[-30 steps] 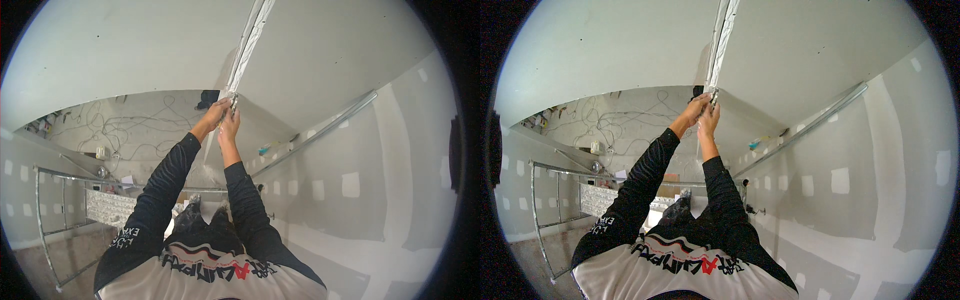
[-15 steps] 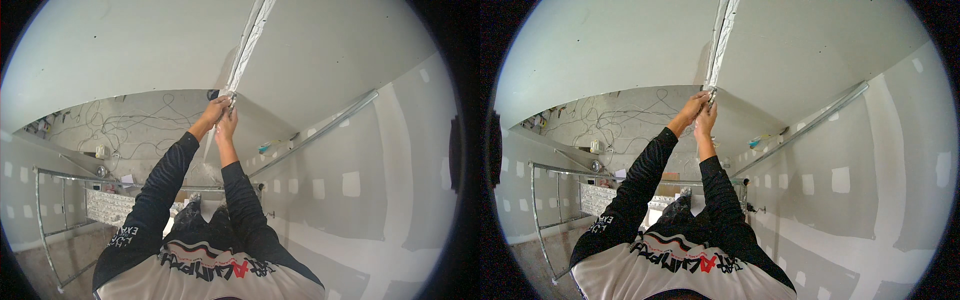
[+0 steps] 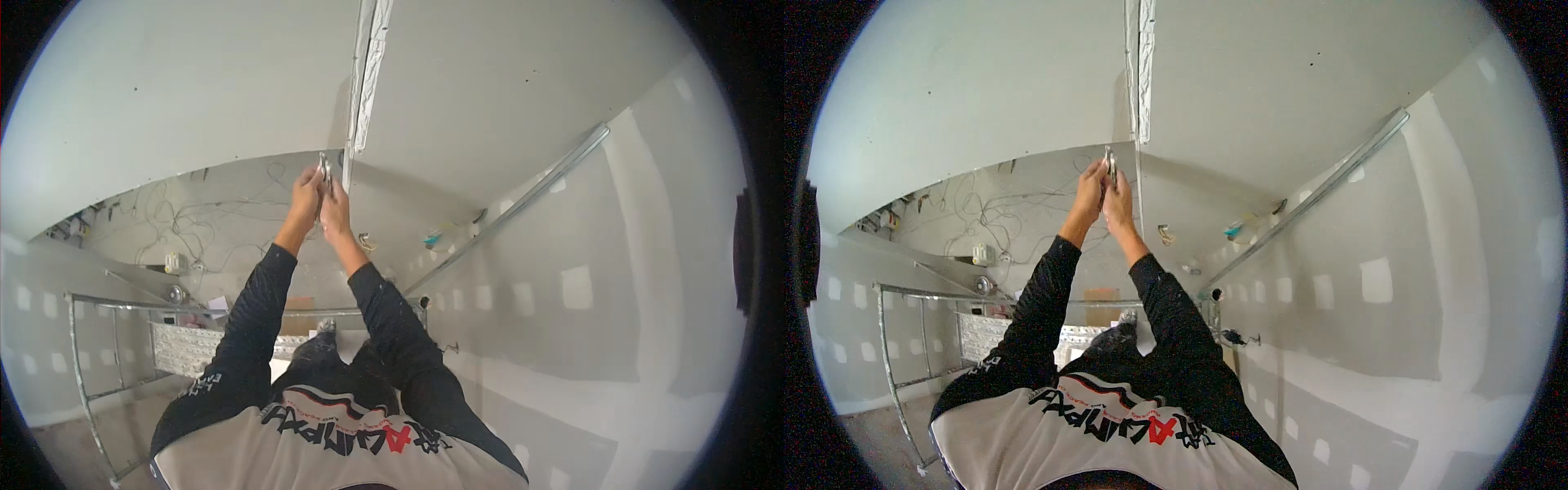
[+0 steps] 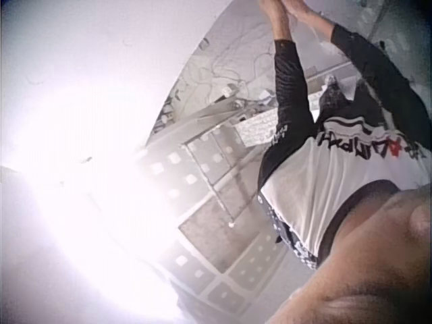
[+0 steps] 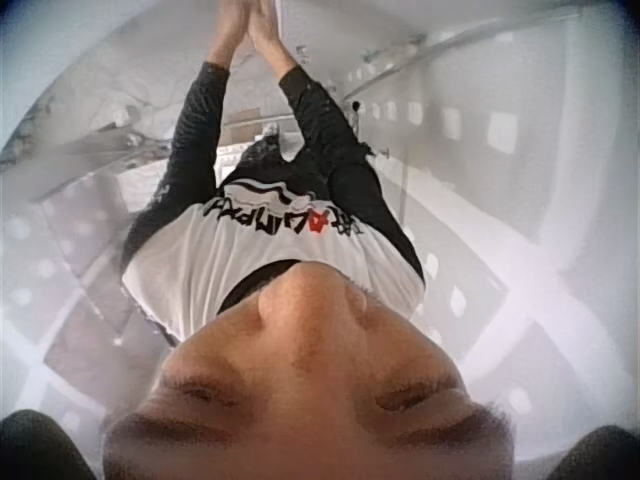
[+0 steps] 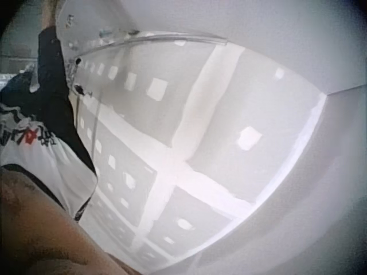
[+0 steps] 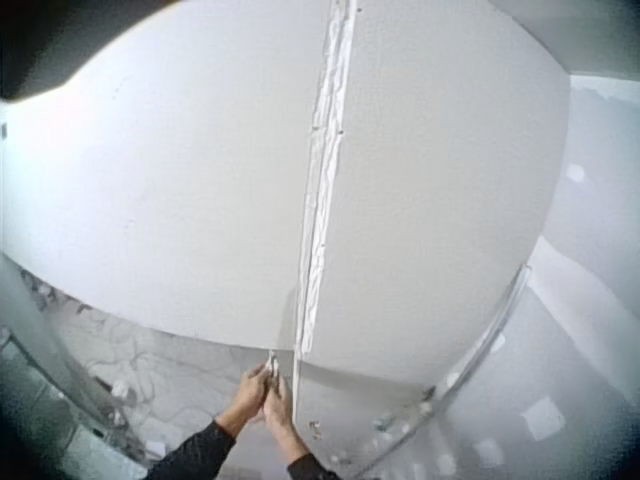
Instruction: The person finishes a drywall ceiling joint by cutting away excess material with a utility knife and smoothing the surface by hand.
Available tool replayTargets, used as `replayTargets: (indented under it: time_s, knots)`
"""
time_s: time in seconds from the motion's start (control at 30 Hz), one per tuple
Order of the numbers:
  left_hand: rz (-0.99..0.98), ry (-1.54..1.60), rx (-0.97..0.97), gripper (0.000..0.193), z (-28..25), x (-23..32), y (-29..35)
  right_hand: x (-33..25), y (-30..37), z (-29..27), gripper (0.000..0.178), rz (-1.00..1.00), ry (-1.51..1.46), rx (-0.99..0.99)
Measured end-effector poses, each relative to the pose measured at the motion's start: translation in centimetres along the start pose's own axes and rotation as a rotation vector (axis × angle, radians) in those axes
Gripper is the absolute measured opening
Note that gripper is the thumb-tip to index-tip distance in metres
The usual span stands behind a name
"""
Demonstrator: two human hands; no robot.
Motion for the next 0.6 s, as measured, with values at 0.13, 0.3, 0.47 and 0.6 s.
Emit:
replayTargets:
  time_s: [0.13,0.3,0.47,0.6]
  knots:
    - [-0.084,-0.048,-0.004,0.031,0.2,-1.2,1.8,2.6,5.5,-1.7,0.025,0.15,-0.355,0.195]
    - [0.23,-0.238,0.03,0.024,4.2,0.0,-0.7,5.4,16.5,-11.5,0.025,0.423,-0.32,0.302]
    - [-0.097,0.382,0.186,0.019,7.6,-1.1,-4.1,3.6,26.3,-18.3,0.047,0.546,-0.136,0.38]
    - [-0.142,0.491,0.268,0.015,11.0,-0.3,-4.1,8.3,32.5,-29.2,0.044,0.357,0.332,0.409]
Point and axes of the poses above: each hand's wrist, its own y-axis away from the middle knuckle, its own z-axis out of the palm, x = y × z, the point moved 4 cm from there along -y, towards the middle knuckle, and after that the axes turned 5 degrees about -y, right-handed, at the moved point
